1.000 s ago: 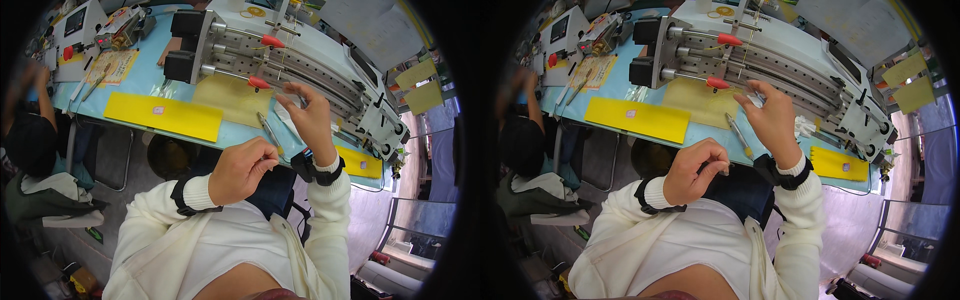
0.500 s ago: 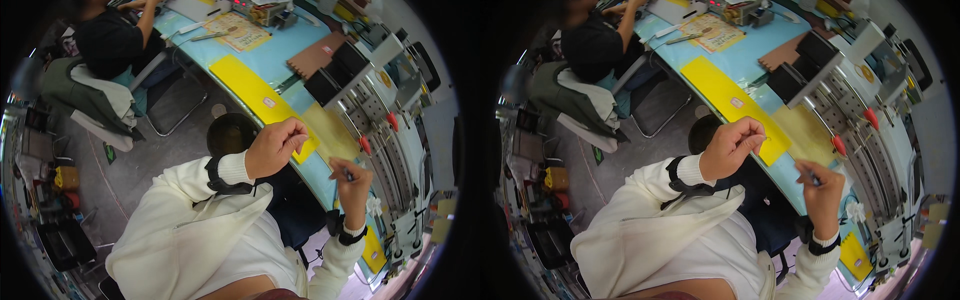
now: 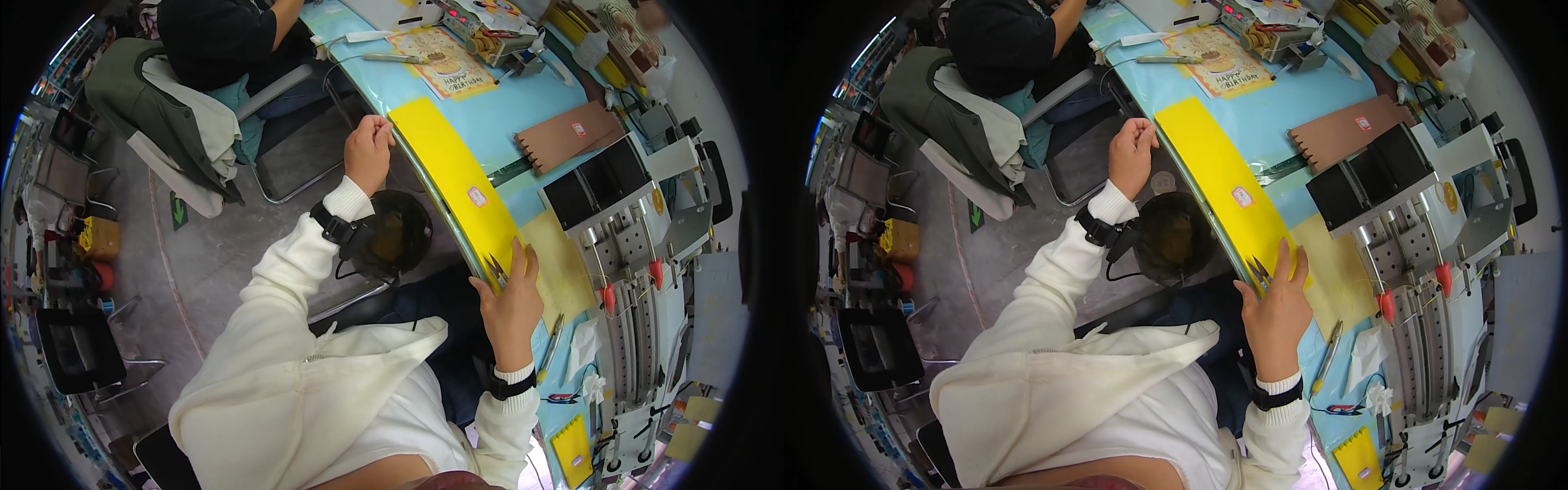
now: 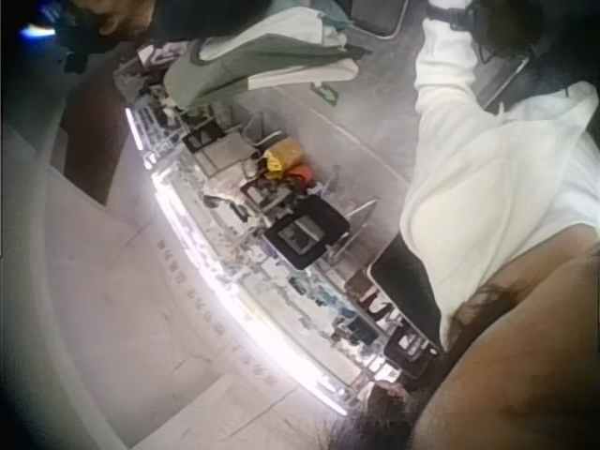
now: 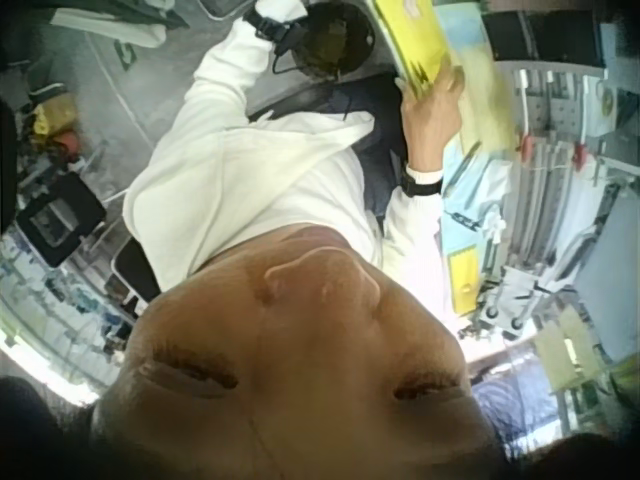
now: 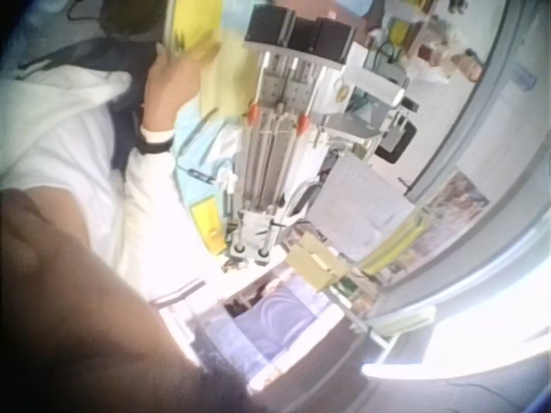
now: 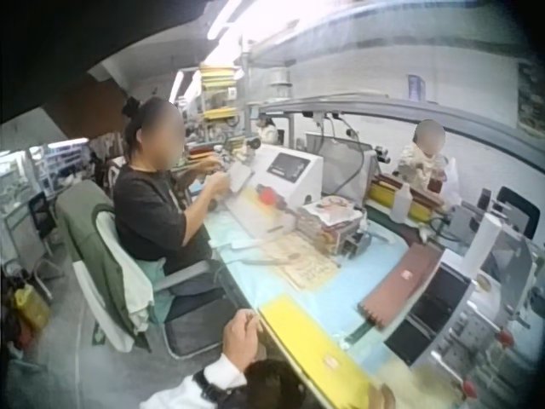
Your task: The person repeatedly picks small components from a yellow tray, uses pliers to trim or adjust them, and places them into a jig on a workbench. The person also wipes the tray and handles a small purple component during the process.
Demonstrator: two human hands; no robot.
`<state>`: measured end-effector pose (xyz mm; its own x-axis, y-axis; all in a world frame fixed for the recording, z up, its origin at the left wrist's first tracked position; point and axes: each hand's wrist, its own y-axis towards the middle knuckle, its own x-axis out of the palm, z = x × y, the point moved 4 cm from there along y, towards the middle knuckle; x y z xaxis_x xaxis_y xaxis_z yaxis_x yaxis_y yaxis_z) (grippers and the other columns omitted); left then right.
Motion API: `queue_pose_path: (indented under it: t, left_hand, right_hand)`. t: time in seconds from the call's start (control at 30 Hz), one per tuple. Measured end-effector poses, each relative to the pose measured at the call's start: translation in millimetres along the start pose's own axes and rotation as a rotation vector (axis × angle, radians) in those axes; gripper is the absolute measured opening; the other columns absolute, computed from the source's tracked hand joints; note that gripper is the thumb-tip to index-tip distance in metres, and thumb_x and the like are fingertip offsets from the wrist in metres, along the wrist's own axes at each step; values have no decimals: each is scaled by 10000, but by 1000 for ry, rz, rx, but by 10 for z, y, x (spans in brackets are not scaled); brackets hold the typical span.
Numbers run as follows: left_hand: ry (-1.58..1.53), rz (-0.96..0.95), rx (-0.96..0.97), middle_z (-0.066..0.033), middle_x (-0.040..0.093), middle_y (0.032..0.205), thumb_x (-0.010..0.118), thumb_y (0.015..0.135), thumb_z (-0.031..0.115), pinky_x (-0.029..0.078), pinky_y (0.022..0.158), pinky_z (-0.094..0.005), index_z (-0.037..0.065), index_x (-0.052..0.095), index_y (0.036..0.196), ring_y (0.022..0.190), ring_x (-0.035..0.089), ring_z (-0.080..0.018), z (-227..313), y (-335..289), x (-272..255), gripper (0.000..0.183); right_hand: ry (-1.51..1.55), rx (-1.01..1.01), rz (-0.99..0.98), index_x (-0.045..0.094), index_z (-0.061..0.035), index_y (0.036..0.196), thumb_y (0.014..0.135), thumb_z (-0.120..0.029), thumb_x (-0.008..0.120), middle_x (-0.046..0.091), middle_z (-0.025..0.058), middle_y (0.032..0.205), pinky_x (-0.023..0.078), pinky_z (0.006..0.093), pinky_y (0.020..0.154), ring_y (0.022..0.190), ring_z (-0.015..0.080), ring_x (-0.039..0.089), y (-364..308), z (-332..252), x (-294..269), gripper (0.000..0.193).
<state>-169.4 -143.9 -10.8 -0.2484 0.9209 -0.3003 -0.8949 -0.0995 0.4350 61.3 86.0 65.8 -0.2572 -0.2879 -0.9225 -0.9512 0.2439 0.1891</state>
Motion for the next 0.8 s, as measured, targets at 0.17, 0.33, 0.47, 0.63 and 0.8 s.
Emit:
queue_pose_path:
  t: [0.17, 0.33, 0.47, 0.63, 0.8]
  left_hand:
    - [-34, -15, -17, -78, 665, 736, 575, 996, 123, 502, 634, -348, 17, 594, 955, 676, 656, -252, -109, -7, 36, 116]
    - [-50, -2, 24, -77, 662, 741, 572, 1003, 124, 497, 620, -344, 27, 587, 953, 674, 654, -249, -164, -36, 67, 111]
    - [34, -8, 77, -63, 633, 735, 571, 1010, 117, 479, 611, -300, 12, 575, 953, 650, 616, -174, -182, -54, 76, 120]
    - [250, -53, 237, -113, 651, 830, 557, 979, 104, 497, 631, -428, 62, 557, 989, 752, 647, -353, -92, -57, 42, 44]
    - [372, -32, 322, -120, 641, 897, 557, 967, 106, 499, 653, -443, 69, 575, 1004, 802, 633, -383, 17, -53, 2, 56]
  right_hand:
    - [22, 12, -40, 461, -94, 1412, 714, -198, 890, 507, 187, 1372, 577, 415, 757, 973, 393, 681, 14, 12, 27, 825]
    - [36, 31, -64, 472, -100, 1406, 710, -172, 891, 504, 177, 1367, 578, 418, 762, 965, 388, 677, 12, 20, 39, 816]
    - [62, 14, -33, 482, -108, 1395, 711, -174, 890, 502, 177, 1367, 577, 419, 764, 965, 386, 677, 10, 28, 32, 799]
    - [62, 42, -64, 491, -113, 1381, 712, -176, 887, 496, 176, 1378, 576, 421, 767, 968, 385, 677, 6, 48, 57, 780]
    - [70, 47, -52, 496, -111, 1375, 712, -179, 886, 491, 175, 1390, 577, 421, 777, 978, 389, 676, 21, 33, 54, 772]
